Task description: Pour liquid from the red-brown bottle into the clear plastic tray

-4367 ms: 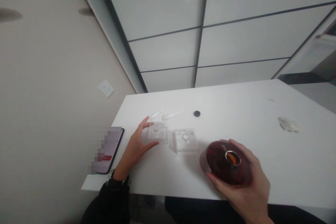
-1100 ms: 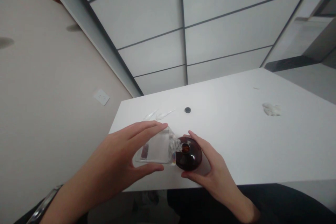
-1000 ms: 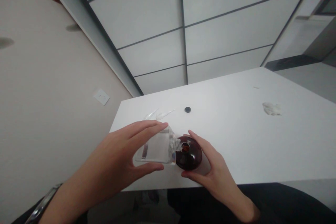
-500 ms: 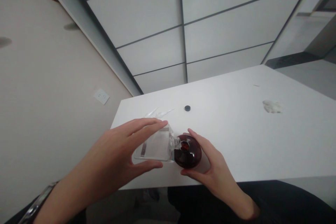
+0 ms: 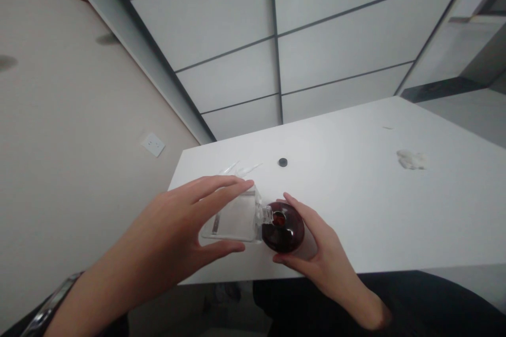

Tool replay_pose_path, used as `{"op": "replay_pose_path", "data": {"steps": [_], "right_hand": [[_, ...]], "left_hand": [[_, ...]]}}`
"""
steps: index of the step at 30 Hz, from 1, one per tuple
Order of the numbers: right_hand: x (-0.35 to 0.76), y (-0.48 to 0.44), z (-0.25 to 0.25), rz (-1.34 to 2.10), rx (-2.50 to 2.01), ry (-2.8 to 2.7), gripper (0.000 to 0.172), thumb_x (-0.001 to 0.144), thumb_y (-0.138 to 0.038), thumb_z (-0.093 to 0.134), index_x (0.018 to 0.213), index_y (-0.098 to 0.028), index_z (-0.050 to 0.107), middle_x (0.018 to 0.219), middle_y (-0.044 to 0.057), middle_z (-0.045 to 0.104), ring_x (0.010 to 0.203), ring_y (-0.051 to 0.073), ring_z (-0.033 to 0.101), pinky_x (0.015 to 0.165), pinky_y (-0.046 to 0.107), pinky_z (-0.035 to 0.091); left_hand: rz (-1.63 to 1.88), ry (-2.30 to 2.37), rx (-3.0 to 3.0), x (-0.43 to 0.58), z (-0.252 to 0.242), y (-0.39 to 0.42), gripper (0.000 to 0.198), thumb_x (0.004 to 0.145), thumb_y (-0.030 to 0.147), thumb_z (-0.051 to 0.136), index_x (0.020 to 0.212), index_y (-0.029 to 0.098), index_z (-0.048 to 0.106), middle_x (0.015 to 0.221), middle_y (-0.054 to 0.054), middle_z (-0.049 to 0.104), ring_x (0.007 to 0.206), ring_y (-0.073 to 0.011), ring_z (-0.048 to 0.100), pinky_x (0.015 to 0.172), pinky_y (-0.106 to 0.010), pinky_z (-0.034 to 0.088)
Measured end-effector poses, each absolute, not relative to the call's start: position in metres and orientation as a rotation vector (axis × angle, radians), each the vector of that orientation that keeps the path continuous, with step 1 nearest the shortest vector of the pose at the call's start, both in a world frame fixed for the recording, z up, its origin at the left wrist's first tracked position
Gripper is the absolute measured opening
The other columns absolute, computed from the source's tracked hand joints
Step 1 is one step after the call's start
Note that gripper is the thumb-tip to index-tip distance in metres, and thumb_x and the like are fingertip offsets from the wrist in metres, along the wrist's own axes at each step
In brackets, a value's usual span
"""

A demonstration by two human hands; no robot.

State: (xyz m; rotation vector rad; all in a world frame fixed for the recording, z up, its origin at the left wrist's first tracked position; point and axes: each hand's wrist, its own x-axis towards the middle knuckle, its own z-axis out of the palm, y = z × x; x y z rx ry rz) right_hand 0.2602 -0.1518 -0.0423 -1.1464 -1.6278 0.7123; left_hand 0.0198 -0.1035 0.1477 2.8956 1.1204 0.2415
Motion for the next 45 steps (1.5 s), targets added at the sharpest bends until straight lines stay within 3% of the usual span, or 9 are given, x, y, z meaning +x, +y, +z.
{"op": "replay_pose_path", "data": {"steps": [17, 28, 33, 39, 45], "right_hand": [[0.259, -0.151, -0.041, 0.69, -1.129, -1.636, 0.093, 0.08, -0.046, 0.091, 0.16, -0.032, 0.047, 0.152, 0.012, 0.066, 0.136, 0.034, 0.066, 0.112, 0.053, 0.057], [0.259, -0.152, -0.04, 0.714, -1.142, -1.634, 0.092, 0.079, -0.043, 0.091, 0.16, -0.029, 0.049, 0.152, 0.013, 0.066, 0.137, 0.035, 0.066, 0.116, 0.056, 0.054], [0.26, -0.152, -0.041, 0.713, -1.142, -1.629, 0.091, 0.08, -0.044, 0.091, 0.16, -0.03, 0.048, 0.153, 0.013, 0.065, 0.138, 0.035, 0.065, 0.115, 0.056, 0.054], [0.26, -0.152, -0.04, 0.695, -1.137, -1.629, 0.09, 0.081, -0.046, 0.09, 0.159, -0.029, 0.049, 0.153, 0.014, 0.065, 0.138, 0.035, 0.065, 0.114, 0.055, 0.055], [0.26, -0.152, -0.038, 0.714, -1.14, -1.639, 0.09, 0.082, -0.044, 0.09, 0.16, -0.03, 0.047, 0.153, 0.013, 0.066, 0.137, 0.035, 0.066, 0.116, 0.054, 0.054]], "left_hand": [[0.203, 1.126, 2.925, 0.021, 0.154, -0.102, 0.065, 0.094, 0.055, 0.077, 0.152, 0.032, 0.059, 0.147, -0.007, 0.071, 0.127, -0.0328, 0.073, 0.106, -0.047, 0.065], [0.174, 1.08, 2.94, 0.025, 0.162, -0.1, 0.059, 0.095, 0.053, 0.076, 0.148, 0.031, 0.063, 0.142, -0.006, 0.074, 0.124, -0.0322, 0.075, 0.107, -0.046, 0.064], [0.134, 1.049, 3.0, 0.027, 0.159, -0.1, 0.06, 0.097, 0.055, 0.073, 0.148, 0.027, 0.062, 0.141, -0.009, 0.074, 0.122, -0.0347, 0.075, 0.105, -0.052, 0.065], [0.173, 1.076, 2.978, 0.026, 0.157, -0.101, 0.063, 0.094, 0.049, 0.078, 0.151, 0.03, 0.061, 0.143, -0.008, 0.073, 0.126, -0.0339, 0.073, 0.108, -0.049, 0.063], [0.116, 1.045, 3.011, 0.029, 0.161, -0.1, 0.065, 0.092, 0.044, 0.082, 0.15, 0.027, 0.061, 0.143, -0.01, 0.073, 0.125, -0.0343, 0.073, 0.108, -0.05, 0.063]]}}
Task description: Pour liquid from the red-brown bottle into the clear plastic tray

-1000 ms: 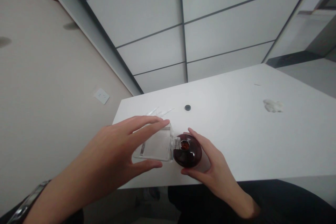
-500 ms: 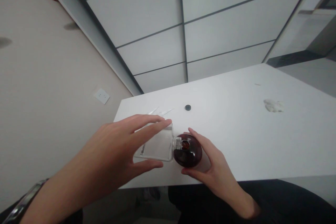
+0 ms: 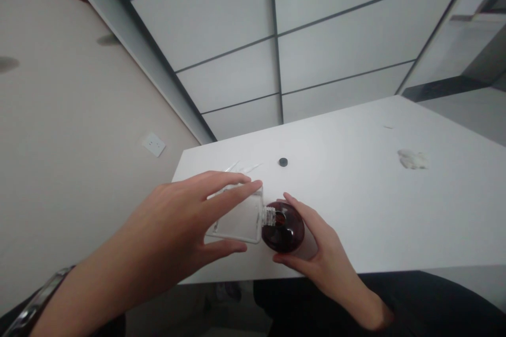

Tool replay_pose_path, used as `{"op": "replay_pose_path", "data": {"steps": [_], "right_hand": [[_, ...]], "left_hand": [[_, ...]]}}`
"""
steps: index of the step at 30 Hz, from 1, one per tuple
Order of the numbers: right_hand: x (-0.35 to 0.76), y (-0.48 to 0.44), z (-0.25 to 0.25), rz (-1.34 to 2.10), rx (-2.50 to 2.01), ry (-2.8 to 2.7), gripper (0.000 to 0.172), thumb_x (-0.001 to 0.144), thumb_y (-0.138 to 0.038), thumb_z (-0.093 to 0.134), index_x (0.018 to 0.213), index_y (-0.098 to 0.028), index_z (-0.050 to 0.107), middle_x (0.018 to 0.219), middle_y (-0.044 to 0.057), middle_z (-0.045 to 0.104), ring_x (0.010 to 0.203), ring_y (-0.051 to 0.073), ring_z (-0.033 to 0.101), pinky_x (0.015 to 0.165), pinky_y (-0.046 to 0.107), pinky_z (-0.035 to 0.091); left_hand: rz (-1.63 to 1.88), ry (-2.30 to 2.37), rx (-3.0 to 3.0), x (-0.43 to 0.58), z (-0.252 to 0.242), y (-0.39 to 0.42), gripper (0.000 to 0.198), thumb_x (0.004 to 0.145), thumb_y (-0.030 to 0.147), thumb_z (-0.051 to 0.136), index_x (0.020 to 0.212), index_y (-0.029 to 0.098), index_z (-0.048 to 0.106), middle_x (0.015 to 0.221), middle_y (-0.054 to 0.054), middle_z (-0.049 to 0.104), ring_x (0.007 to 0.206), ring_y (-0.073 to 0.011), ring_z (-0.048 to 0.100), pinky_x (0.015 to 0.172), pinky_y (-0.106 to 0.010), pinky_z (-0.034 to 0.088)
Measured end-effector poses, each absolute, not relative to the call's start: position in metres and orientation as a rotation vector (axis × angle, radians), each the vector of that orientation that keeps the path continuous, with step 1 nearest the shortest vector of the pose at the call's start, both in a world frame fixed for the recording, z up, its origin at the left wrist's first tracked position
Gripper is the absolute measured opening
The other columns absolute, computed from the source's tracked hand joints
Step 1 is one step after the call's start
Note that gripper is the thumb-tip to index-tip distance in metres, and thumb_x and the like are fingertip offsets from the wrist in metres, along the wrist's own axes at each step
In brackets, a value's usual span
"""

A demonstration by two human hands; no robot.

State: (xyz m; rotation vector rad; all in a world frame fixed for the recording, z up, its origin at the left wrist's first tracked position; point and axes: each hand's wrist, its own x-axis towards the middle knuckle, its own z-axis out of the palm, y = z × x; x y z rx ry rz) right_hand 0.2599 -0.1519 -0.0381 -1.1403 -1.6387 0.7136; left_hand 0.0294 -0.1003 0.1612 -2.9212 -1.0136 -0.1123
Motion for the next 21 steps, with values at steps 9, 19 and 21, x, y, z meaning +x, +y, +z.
{"op": "replay_pose_path", "data": {"steps": [9, 19, 21], "right_hand": [[0.2582, -0.1523, -0.0397, 0.658, -1.124, -1.641, 0.091, 0.081, -0.045, 0.091, 0.159, -0.031, 0.046, 0.151, 0.011, 0.067, 0.135, 0.033, 0.067, 0.112, 0.052, 0.057], [0.2594, -0.1514, -0.0411, 0.624, -1.112, -1.655, 0.094, 0.082, -0.044, 0.09, 0.162, -0.035, 0.041, 0.151, 0.011, 0.067, 0.134, 0.033, 0.068, 0.112, 0.054, 0.056], [0.2592, -0.1514, -0.0405, 0.627, -1.11, -1.65, 0.094, 0.082, -0.045, 0.09, 0.162, -0.036, 0.041, 0.15, 0.009, 0.068, 0.133, 0.033, 0.068, 0.111, 0.054, 0.057]], "left_hand": [[-0.061, -0.927, -2.88, 0.0297, 0.163, -0.0994, 0.075, 0.084, 0.034, 0.091, 0.151, 0.025, 0.058, 0.144, -0.012, 0.072, 0.124, -0.0347, 0.074, 0.103, -0.049, 0.066], [-0.041, -0.864, -2.859, 0.0308, 0.1658, -0.0987, 0.081, 0.079, 0.031, 0.095, 0.149, 0.021, 0.056, 0.142, -0.014, 0.072, 0.119, -0.0369, 0.076, 0.097, -0.054, 0.068], [-0.043, -0.857, -2.861, 0.0311, 0.1662, -0.0984, 0.083, 0.078, 0.031, 0.096, 0.149, 0.021, 0.056, 0.142, -0.014, 0.073, 0.118, -0.0372, 0.076, 0.096, -0.055, 0.068]]}}
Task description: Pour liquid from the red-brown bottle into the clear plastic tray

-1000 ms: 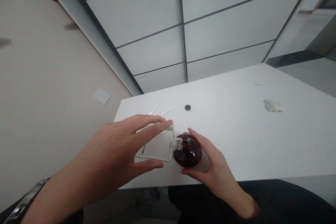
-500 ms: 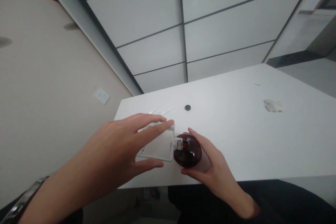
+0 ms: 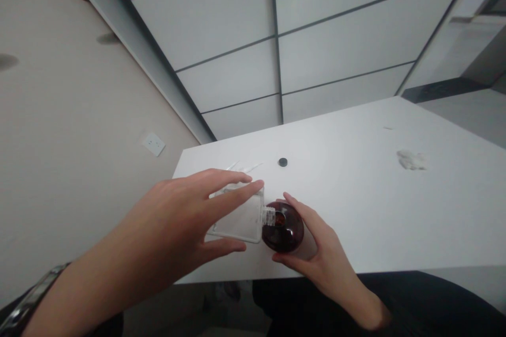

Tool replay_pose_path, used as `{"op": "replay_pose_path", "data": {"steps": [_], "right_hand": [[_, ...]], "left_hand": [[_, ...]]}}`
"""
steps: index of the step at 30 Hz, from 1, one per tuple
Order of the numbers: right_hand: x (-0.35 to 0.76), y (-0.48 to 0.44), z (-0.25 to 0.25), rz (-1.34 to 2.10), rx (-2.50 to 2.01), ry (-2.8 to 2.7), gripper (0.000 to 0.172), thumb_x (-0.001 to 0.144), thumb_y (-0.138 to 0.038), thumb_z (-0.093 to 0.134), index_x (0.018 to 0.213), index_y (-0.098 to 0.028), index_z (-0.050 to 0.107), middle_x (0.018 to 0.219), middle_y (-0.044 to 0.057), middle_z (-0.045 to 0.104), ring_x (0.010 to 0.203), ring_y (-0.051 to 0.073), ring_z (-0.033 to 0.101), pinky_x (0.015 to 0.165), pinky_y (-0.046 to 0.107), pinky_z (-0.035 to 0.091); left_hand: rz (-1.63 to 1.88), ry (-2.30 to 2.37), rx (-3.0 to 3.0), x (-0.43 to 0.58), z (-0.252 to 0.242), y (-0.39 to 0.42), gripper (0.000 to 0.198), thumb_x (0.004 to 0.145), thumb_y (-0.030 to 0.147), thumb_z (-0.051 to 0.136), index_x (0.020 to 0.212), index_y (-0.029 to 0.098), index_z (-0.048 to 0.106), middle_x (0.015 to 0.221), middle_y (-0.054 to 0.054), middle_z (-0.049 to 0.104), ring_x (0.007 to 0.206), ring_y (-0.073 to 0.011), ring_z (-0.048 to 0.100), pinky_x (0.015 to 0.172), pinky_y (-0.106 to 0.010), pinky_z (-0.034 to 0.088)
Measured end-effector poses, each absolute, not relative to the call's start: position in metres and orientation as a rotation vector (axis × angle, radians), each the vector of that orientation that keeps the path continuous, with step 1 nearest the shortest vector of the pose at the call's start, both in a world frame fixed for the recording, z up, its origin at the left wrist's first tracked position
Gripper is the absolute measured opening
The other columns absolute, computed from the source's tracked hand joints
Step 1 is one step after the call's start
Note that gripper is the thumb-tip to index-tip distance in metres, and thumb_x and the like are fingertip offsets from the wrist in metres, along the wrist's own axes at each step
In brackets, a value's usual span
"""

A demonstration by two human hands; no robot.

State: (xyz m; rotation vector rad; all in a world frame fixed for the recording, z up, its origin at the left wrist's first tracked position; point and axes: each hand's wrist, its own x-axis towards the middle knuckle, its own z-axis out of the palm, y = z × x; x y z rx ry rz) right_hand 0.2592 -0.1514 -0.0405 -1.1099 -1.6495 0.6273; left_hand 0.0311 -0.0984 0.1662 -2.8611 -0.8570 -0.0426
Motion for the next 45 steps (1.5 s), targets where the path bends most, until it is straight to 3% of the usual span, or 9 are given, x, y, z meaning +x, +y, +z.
{"op": "replay_pose_path", "data": {"steps": [14, 25, 35, 45], "right_hand": [[0.259, -0.151, -0.04, 0.604, -1.113, -1.661, 0.097, 0.082, -0.049, 0.09, 0.162, -0.04, 0.038, 0.15, 0.008, 0.068, 0.132, 0.033, 0.069, 0.108, 0.054, 0.059], [0.257, -0.151, -0.038, 0.605, -1.093, -1.662, 0.096, 0.083, -0.048, 0.089, 0.163, -0.039, 0.037, 0.149, 0.008, 0.069, 0.132, 0.031, 0.069, 0.108, 0.05, 0.059], [0.259, -0.152, -0.038, 0.658, -1.112, -1.643, 0.089, 0.082, -0.043, 0.089, 0.16, -0.029, 0.047, 0.151, 0.014, 0.066, 0.137, 0.035, 0.066, 0.111, 0.052, 0.058], [0.258, -0.152, -0.039, 0.69, -1.114, -1.631, 0.09, 0.082, -0.041, 0.09, 0.159, -0.03, 0.047, 0.151, 0.013, 0.067, 0.136, 0.034, 0.066, 0.113, 0.055, 0.055]], "left_hand": [[-0.045, -0.862, -2.866, 0.031, 0.167, -0.099, 0.073, 0.085, 0.031, 0.09, 0.149, 0.024, 0.056, 0.142, -0.01, 0.073, 0.116, -0.0309, 0.077, 0.094, -0.044, 0.067], [-0.041, -0.825, -2.868, 0.034, 0.169, -0.098, 0.081, 0.078, 0.029, 0.095, 0.148, 0.024, 0.054, 0.139, -0.011, 0.074, 0.112, -0.0326, 0.077, 0.089, -0.046, 0.068], [0.015, -0.807, -2.851, 0.038, 0.171, -0.098, 0.074, 0.083, 0.029, 0.09, 0.148, 0.022, 0.057, 0.14, -0.012, 0.074, 0.114, -0.0329, 0.077, 0.091, -0.046, 0.067], [0.05, -0.774, -2.847, 0.047, 0.178, -0.098, 0.068, 0.083, 0.024, 0.089, 0.145, 0.022, 0.06, 0.136, -0.012, 0.075, 0.108, -0.032, 0.077, 0.089, -0.045, 0.067]]}}
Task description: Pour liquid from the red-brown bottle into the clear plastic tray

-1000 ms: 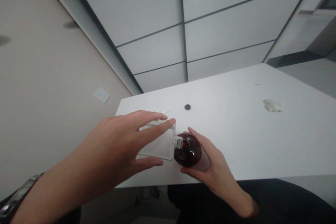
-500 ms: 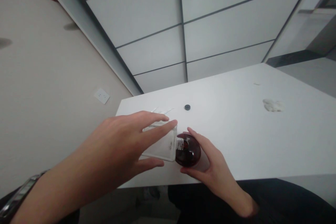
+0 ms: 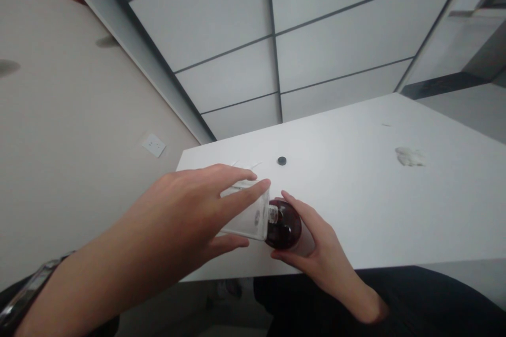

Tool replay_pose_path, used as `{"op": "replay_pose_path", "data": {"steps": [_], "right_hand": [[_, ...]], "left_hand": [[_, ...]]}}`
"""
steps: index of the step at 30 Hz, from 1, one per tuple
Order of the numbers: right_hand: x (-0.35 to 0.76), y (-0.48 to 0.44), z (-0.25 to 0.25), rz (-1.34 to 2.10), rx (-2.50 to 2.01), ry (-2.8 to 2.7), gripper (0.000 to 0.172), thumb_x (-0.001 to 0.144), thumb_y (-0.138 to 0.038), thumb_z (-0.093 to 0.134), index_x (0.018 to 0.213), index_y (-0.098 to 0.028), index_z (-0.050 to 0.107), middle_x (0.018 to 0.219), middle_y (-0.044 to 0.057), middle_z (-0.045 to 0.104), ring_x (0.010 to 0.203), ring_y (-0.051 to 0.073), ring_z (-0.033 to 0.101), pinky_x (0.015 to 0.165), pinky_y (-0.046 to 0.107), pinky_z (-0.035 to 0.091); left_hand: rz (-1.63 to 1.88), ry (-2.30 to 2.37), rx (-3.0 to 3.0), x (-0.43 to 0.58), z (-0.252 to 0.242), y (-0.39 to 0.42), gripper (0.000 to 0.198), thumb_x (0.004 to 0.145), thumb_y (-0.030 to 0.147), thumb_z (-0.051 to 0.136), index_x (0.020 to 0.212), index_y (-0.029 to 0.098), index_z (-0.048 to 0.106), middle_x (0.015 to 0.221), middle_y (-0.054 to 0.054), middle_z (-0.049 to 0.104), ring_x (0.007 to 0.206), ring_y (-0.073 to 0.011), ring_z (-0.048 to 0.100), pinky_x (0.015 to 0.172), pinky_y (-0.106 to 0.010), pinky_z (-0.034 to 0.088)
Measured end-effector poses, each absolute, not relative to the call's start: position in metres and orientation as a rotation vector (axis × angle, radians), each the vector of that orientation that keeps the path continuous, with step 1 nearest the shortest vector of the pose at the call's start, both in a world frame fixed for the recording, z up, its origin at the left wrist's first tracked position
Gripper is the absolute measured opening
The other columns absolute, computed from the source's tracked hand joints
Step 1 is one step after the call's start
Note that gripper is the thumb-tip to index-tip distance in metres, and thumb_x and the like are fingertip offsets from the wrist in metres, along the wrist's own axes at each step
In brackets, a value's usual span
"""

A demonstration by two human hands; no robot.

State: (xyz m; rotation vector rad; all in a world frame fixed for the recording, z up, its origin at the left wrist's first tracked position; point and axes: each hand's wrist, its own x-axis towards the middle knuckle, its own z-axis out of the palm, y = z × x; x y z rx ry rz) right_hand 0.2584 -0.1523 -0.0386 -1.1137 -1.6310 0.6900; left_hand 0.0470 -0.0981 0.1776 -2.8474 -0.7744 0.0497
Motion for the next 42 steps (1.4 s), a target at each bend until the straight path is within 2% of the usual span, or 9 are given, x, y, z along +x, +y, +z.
{"op": "replay_pose_path", "data": {"steps": [11, 14, 19, 27, 32, 36, 42], "right_hand": [[0.26, -0.151, -0.04, 0.686, -1.113, -1.628, 0.088, 0.082, -0.042, 0.089, 0.159, -0.029, 0.047, 0.152, 0.013, 0.066, 0.137, 0.034, 0.065, 0.115, 0.055, 0.054], [0.259, -0.152, -0.039, 0.681, -1.111, -1.634, 0.088, 0.083, -0.041, 0.089, 0.159, -0.03, 0.047, 0.152, 0.013, 0.066, 0.138, 0.035, 0.065, 0.115, 0.055, 0.054], [0.259, -0.152, -0.038, 0.683, -1.105, -1.635, 0.09, 0.082, -0.039, 0.089, 0.16, -0.03, 0.046, 0.151, 0.013, 0.067, 0.136, 0.035, 0.066, 0.112, 0.055, 0.057], [0.259, -0.152, -0.04, 0.674, -1.111, -1.632, 0.088, 0.082, -0.041, 0.089, 0.158, -0.029, 0.048, 0.153, 0.013, 0.065, 0.139, 0.035, 0.065, 0.113, 0.053, 0.056], [0.259, -0.152, -0.039, 0.692, -1.112, -1.628, 0.087, 0.082, -0.039, 0.089, 0.158, -0.028, 0.048, 0.152, 0.014, 0.066, 0.137, 0.035, 0.066, 0.112, 0.053, 0.057], [0.259, -0.151, -0.038, 0.699, -1.114, -1.622, 0.087, 0.082, -0.039, 0.089, 0.158, -0.028, 0.049, 0.15, 0.014, 0.067, 0.135, 0.035, 0.067, 0.109, 0.052, 0.059], [0.258, -0.152, -0.039, 0.7, -1.113, -1.614, 0.088, 0.081, -0.038, 0.09, 0.158, -0.029, 0.048, 0.151, 0.013, 0.067, 0.137, 0.035, 0.066, 0.109, 0.052, 0.059]], "left_hand": [[0.064, -0.766, -2.809, 0.048, 0.179, -0.099, 0.066, 0.086, 0.024, 0.083, 0.147, 0.023, 0.057, 0.137, -0.011, 0.075, 0.109, -0.0331, 0.076, 0.089, -0.047, 0.066], [0.064, -0.753, -2.811, 0.048, 0.181, -0.1, 0.064, 0.087, 0.023, 0.081, 0.145, 0.023, 0.055, 0.136, -0.011, 0.075, 0.107, -0.0336, 0.076, 0.085, -0.048, 0.066], [0.064, -0.754, -2.809, 0.048, 0.184, -0.1, 0.059, 0.09, 0.024, 0.077, 0.145, 0.025, 0.055, 0.136, -0.009, 0.075, 0.107, -0.0318, 0.076, 0.084, -0.045, 0.065], [-0.006, -0.835, -2.837, 0.056, 0.189, -0.1, 0.044, 0.091, 0.021, 0.071, 0.133, 0.031, 0.064, 0.129, -0.005, 0.077, 0.102, -0.0282, 0.076, 0.08, -0.038, 0.063], [0.059, -0.802, -2.808, 0.06, 0.192, -0.102, 0.038, 0.092, 0.018, 0.07, 0.128, 0.028, 0.065, 0.123, -0.006, 0.078, 0.097, -0.0276, 0.076, 0.076, -0.038, 0.062], [0.066, -0.762, -2.777, 0.056, 0.19, -0.103, 0.045, 0.091, 0.018, 0.071, 0.134, 0.026, 0.062, 0.129, -0.007, 0.076, 0.103, -0.029, 0.076, 0.079, -0.04, 0.063], [0.137, -0.692, -2.741, 0.057, 0.191, -0.103, 0.062, 0.08, 0.02, 0.082, 0.138, 0.024, 0.059, 0.131, -0.01, 0.076, 0.106, -0.0326, 0.076, 0.083, -0.044, 0.065]]}}
